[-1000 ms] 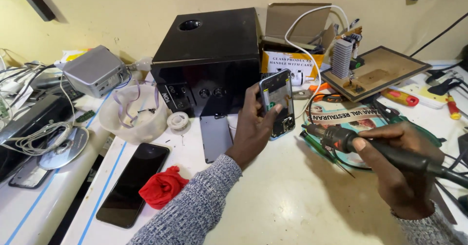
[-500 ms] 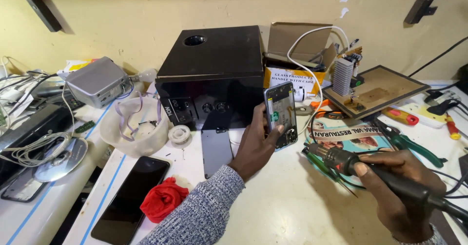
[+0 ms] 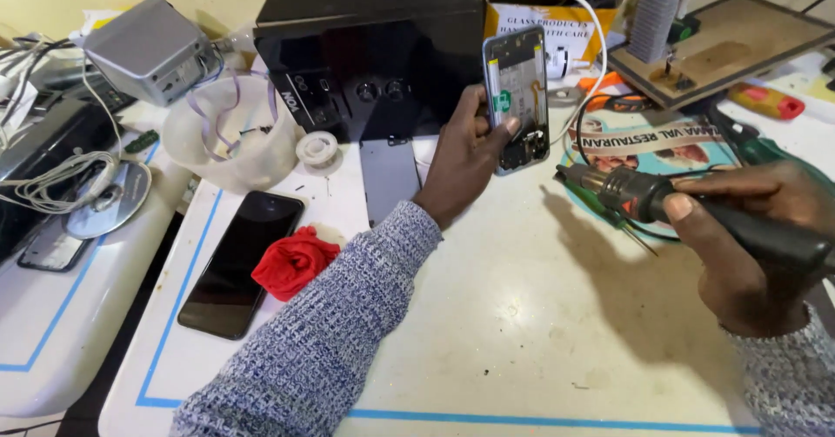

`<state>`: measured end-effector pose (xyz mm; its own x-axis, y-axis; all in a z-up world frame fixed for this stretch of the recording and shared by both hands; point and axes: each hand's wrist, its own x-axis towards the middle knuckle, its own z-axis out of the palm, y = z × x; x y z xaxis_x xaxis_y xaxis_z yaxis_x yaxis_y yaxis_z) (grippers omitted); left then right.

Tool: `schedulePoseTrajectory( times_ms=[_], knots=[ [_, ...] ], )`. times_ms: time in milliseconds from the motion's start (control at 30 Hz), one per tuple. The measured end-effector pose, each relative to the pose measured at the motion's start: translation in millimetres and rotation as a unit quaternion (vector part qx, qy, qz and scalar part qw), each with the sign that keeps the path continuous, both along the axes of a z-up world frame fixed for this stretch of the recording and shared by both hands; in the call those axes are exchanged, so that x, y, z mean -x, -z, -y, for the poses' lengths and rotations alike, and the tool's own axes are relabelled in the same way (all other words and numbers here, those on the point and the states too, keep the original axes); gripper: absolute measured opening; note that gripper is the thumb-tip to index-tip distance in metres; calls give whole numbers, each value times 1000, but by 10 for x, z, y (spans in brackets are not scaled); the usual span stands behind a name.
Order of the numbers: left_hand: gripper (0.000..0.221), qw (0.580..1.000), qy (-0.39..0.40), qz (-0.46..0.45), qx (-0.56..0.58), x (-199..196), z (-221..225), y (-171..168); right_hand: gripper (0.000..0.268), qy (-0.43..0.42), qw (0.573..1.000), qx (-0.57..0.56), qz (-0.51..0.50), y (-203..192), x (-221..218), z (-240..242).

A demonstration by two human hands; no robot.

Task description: Disassembling the back cover and internal components of a smartphone using prying tools, a screwdriver, and a heat gun.

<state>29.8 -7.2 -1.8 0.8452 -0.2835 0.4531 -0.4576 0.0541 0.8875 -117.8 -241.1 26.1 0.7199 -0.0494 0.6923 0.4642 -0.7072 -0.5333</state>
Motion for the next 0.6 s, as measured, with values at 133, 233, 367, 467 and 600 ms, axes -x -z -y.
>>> schedulePoseTrajectory(
  times_ms=[133,233,367,467,600],
  knots=[
    [25,1000,4,-17,9,-33,18,21,21,19,1000,-10,3,61,-21,-5],
    [32,997,40,-53,47,3,25,-3,22,-41,994,1,101,79,-74,-4],
    [36,997,37,-59,40,63,43,-78,20,-43,994,-76,58,121,-51,9],
    [34,996,44,-57,50,84,34,-96,19,-50,993,-105,35,122,-38,1],
    [35,995,57,-51,70,57,10,-66,20,-64,990,-96,74,123,-63,-39]
  ],
)
